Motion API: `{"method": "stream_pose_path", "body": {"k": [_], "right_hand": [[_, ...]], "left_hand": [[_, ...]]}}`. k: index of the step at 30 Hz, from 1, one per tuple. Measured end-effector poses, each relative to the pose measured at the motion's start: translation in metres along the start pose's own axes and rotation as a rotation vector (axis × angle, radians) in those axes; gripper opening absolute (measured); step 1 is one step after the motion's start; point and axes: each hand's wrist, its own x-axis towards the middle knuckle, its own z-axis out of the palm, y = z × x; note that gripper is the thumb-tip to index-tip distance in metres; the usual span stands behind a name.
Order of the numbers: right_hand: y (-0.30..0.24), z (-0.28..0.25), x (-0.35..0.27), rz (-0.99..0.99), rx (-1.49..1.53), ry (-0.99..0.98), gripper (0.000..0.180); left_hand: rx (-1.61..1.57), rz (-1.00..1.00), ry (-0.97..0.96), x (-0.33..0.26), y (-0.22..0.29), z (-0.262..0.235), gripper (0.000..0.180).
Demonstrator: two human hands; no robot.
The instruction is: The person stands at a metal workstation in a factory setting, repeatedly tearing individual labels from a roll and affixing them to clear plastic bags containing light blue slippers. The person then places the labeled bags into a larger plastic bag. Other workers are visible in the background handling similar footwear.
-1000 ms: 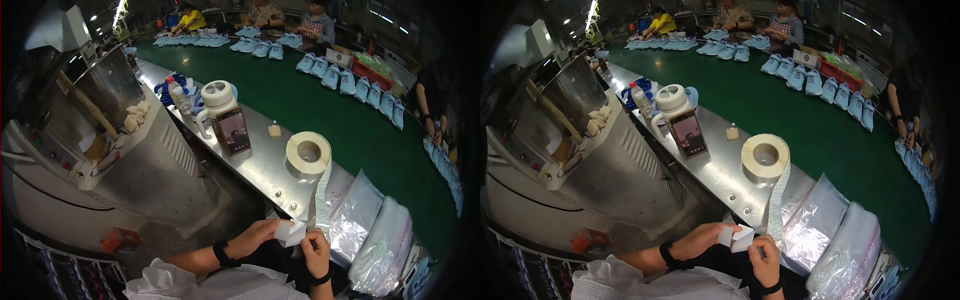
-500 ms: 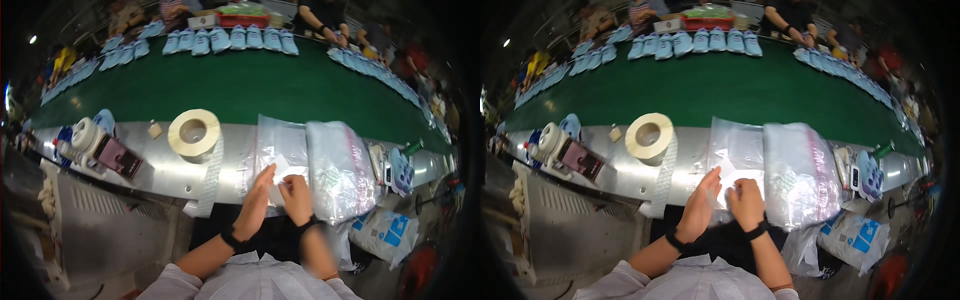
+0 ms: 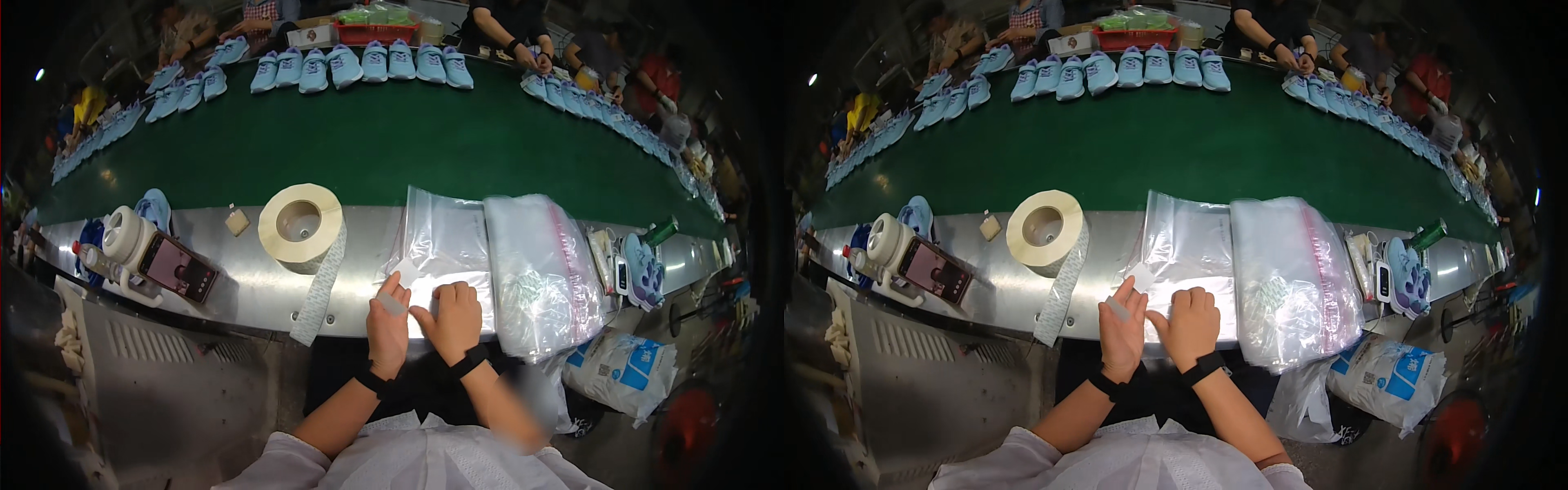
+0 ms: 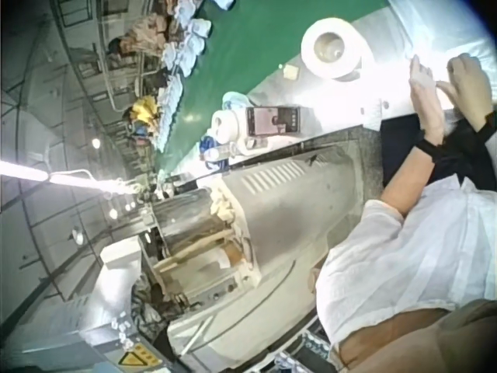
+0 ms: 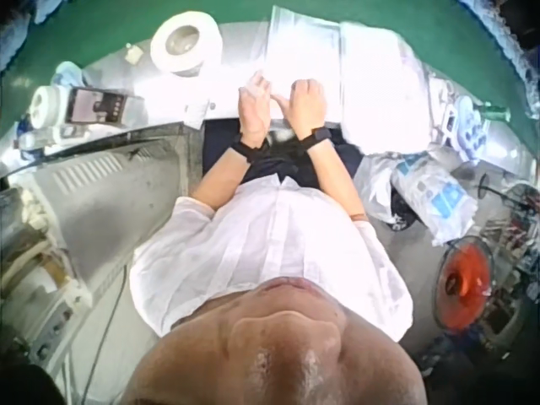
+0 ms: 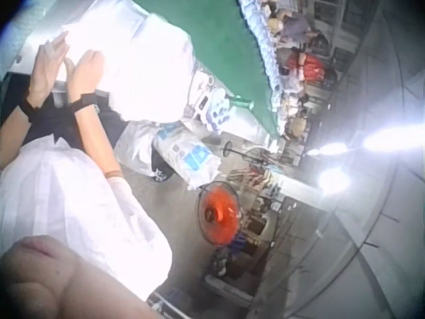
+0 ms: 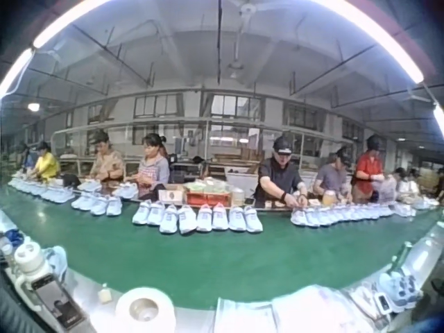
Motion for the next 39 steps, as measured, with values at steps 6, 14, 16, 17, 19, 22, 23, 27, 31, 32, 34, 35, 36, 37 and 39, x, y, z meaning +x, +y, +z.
{"method": "stream_pose_path", "body": {"k": [6, 14, 16, 17, 19, 22, 23, 27, 31, 32, 34, 35, 36, 37, 39], "right_hand": [[0.023, 0.008, -0.005, 0.072, 0.018, 0.021, 0.015], [0.027, -0.042, -0.001, 0.344, 0.706, 0.020, 0.009], [0.028, -0.044, 0.003, 0.281, 0.673, 0.095, 0.008], [0.031, -0.044, 0.004, 0.252, 0.654, 0.135, 0.008], [0.038, -0.044, 0.000, 0.200, 0.616, 0.130, 0.006], [0.034, -0.057, 0.011, 0.168, 0.630, 0.153, 0.005], [0.040, -0.056, 0.012, 0.151, 0.622, 0.168, 0.005], [0.042, -0.051, 0.015, -0.005, 0.551, 0.095, 0.008], [0.036, -0.061, 0.000, -0.135, 0.618, -0.205, 0.028], [0.027, -0.079, -0.011, 0.085, 0.834, -0.387, 0.047], [0.038, -0.072, -0.025, -0.230, 0.440, -0.292, 0.056], [0.035, -0.072, -0.027, -0.290, 0.365, -0.259, 0.057], [0.037, -0.068, -0.031, -0.287, 0.284, -0.213, 0.056], [0.039, -0.066, -0.027, -0.287, 0.200, -0.169, 0.054], [0.036, -0.060, -0.025, -0.221, 0.098, -0.128, 0.047]], "left_hand": [[0.153, 0.110, -0.080, -0.002, -0.016, -0.005, 0.067], [0.943, -0.005, -0.397, 0.007, 0.016, -0.002, 0.067], [0.697, -0.128, -0.468, 0.011, 0.024, 0.008, 0.068], [0.572, -0.190, -0.503, 0.015, 0.028, 0.015, 0.069], [0.382, -0.516, -0.338, 0.023, 0.033, 0.035, 0.081], [0.381, -0.782, -0.207, 0.045, 0.023, 0.030, 0.099], [0.413, -0.811, -0.219, 0.046, 0.023, 0.037, 0.099], [0.283, -0.909, -0.285, 0.049, 0.007, 0.060, 0.095], [-0.028, -0.934, -0.351, 0.049, 0.017, 0.056, 0.088], [-0.018, -0.946, -0.207, 0.044, 0.022, 0.068, 0.088], [-0.042, -0.945, -0.085, 0.036, 0.033, 0.073, 0.089], [-0.080, -0.939, -0.109, 0.034, 0.039, 0.066, 0.089], [-0.124, -0.951, -0.123, 0.029, 0.042, 0.057, 0.090], [-0.114, -0.898, -0.161, 0.026, 0.050, 0.054, 0.088], [-0.101, -0.779, -0.178, 0.018, 0.056, 0.042, 0.081]]}}
